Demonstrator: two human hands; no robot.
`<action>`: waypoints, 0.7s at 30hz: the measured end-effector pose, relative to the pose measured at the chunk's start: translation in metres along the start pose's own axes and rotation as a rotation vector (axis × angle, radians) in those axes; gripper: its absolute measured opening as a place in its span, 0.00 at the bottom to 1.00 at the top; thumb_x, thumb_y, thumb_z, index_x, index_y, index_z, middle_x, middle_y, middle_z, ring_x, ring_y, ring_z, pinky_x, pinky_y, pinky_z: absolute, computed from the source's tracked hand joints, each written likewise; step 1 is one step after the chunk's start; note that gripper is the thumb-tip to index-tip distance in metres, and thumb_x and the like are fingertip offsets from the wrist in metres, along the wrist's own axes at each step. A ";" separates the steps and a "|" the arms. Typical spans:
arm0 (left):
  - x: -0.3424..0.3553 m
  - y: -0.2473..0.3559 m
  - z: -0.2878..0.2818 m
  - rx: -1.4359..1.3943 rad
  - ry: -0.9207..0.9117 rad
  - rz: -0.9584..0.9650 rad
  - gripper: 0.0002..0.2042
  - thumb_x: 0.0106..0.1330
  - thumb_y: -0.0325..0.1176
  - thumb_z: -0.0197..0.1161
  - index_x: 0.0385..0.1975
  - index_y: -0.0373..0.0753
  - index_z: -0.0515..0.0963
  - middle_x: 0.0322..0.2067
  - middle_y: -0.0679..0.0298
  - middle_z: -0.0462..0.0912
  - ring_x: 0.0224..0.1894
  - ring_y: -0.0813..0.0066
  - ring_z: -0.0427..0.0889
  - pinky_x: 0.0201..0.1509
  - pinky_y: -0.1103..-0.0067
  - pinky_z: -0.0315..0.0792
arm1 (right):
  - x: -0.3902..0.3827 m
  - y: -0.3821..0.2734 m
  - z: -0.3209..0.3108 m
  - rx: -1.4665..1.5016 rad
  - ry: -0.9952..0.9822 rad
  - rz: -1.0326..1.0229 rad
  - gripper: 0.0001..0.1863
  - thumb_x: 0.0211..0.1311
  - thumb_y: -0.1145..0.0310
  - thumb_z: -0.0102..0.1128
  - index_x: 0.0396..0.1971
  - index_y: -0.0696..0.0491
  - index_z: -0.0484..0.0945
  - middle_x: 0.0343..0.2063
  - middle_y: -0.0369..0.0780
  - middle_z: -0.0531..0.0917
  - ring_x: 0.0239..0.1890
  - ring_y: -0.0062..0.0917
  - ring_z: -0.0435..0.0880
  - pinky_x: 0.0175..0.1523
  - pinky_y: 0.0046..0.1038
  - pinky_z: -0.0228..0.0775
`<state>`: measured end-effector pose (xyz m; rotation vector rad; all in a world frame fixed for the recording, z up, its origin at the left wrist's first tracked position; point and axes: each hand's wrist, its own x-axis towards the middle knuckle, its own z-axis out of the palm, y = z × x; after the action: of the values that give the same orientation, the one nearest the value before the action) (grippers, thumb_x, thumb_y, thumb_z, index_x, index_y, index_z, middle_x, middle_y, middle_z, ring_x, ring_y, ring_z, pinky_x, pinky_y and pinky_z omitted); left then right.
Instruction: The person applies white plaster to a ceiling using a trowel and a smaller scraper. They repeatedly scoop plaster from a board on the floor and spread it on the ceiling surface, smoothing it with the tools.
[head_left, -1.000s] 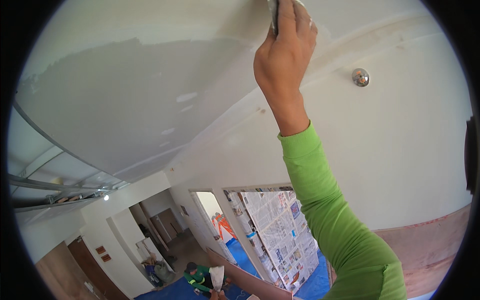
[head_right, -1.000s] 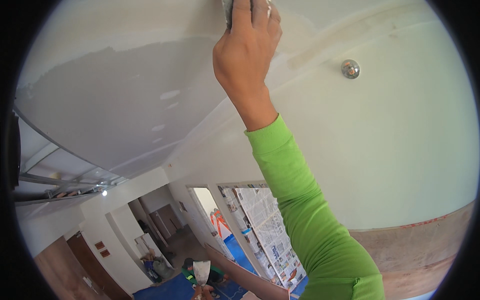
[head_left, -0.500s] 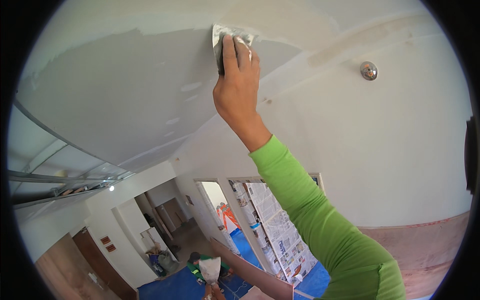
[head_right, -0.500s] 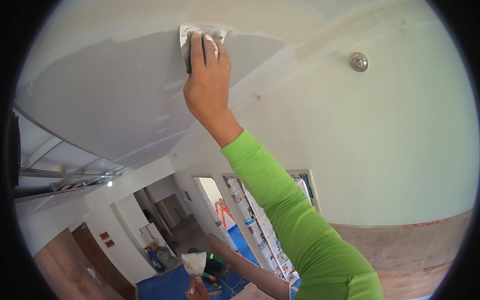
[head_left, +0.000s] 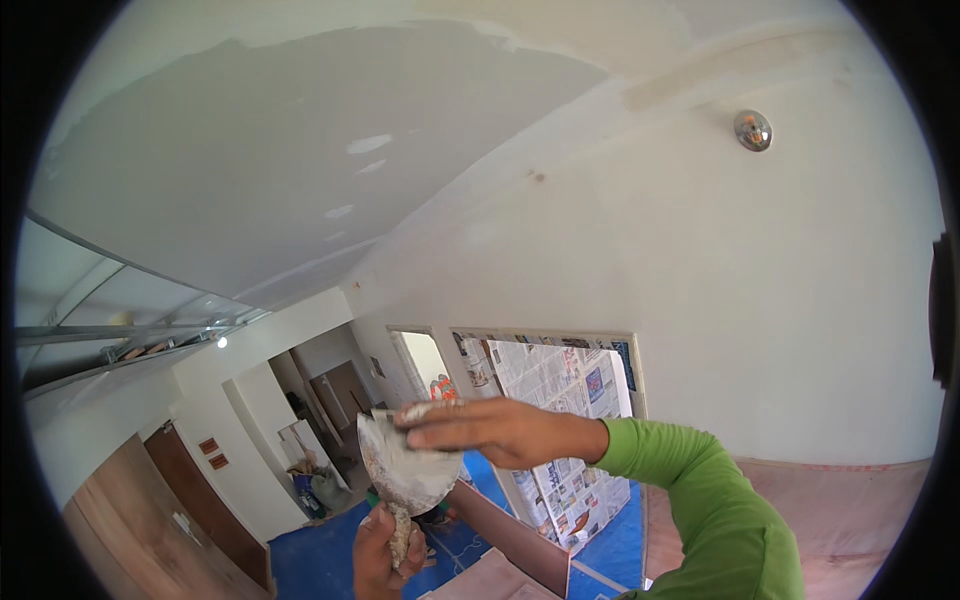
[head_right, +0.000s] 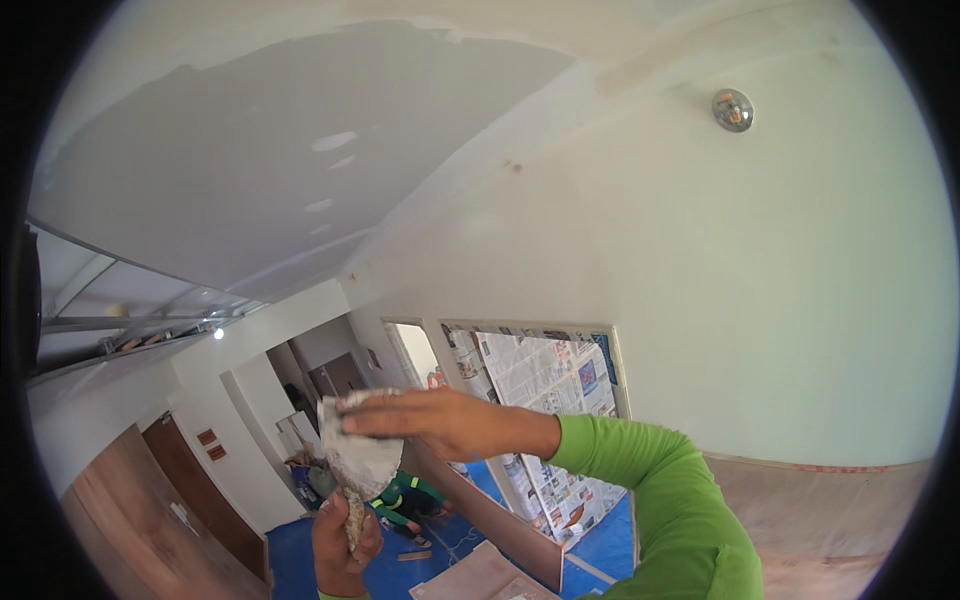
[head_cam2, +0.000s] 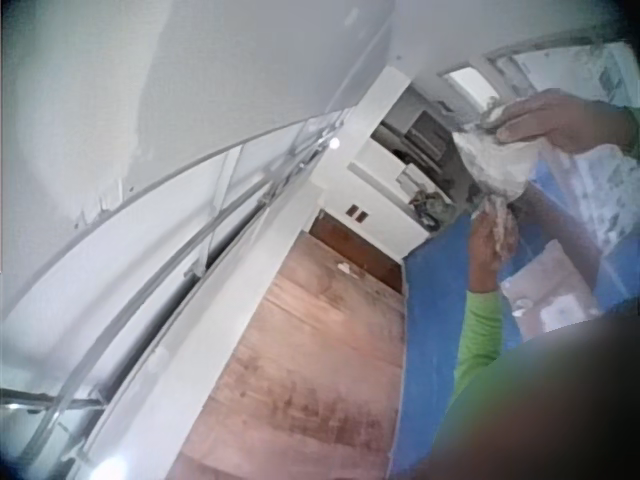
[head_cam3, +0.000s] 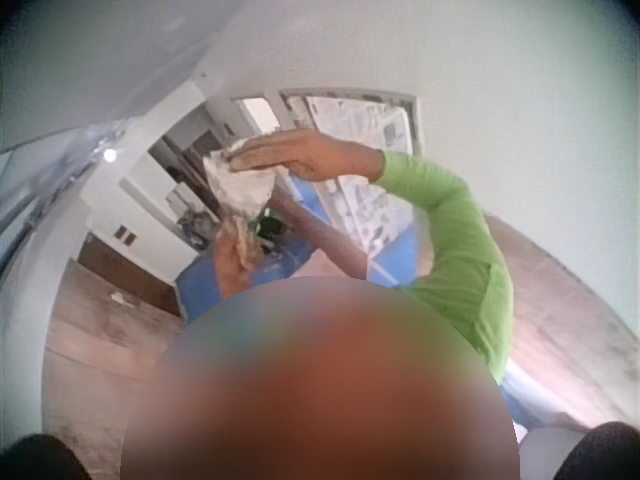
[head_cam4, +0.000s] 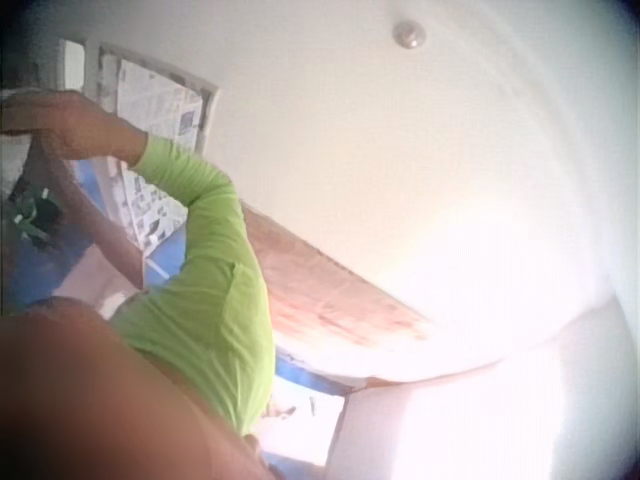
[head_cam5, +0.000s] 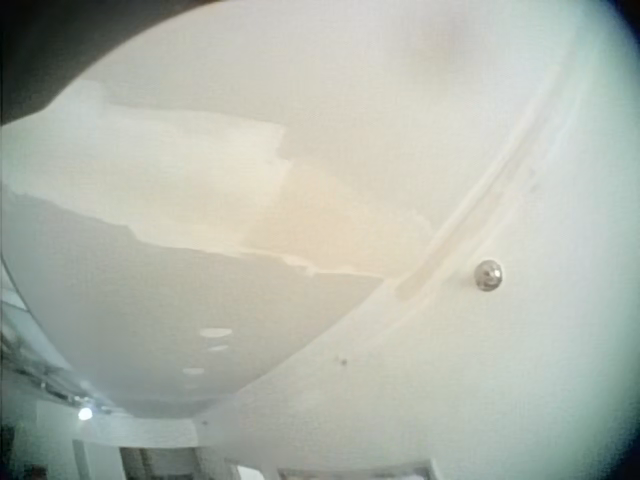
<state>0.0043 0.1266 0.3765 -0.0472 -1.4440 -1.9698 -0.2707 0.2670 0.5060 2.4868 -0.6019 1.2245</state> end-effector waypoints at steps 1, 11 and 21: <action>0.002 0.002 0.013 0.016 -0.022 0.002 0.23 0.79 0.52 0.60 0.57 0.38 0.72 0.18 0.53 0.78 0.08 0.71 0.70 0.11 0.78 0.64 | -0.009 -0.001 0.001 0.004 -0.030 0.010 0.46 0.54 0.95 0.47 0.74 0.46 0.73 0.75 0.45 0.71 0.73 0.44 0.75 0.75 0.42 0.71; 0.011 -0.010 0.058 0.728 0.296 0.344 0.12 0.83 0.40 0.56 0.48 0.35 0.75 0.23 0.63 0.79 0.16 0.83 0.73 0.17 0.84 0.63 | -0.072 0.035 -0.044 -0.100 0.120 0.736 0.29 0.76 0.79 0.48 0.76 0.54 0.66 0.62 0.51 0.82 0.66 0.38 0.82 0.67 0.39 0.79; 0.029 -0.078 0.062 1.365 0.511 0.884 0.18 0.74 0.26 0.63 0.63 0.33 0.80 0.32 0.55 0.85 0.28 0.69 0.83 0.32 0.75 0.75 | -0.074 -0.021 -0.014 1.447 0.394 0.969 0.21 0.78 0.67 0.52 0.58 0.70 0.76 0.47 0.52 0.88 0.39 0.39 0.91 0.42 0.40 0.87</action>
<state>-0.0822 0.1766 0.3475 0.3370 -1.6717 -0.0776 -0.3102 0.3091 0.4531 2.6281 -1.1131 3.3725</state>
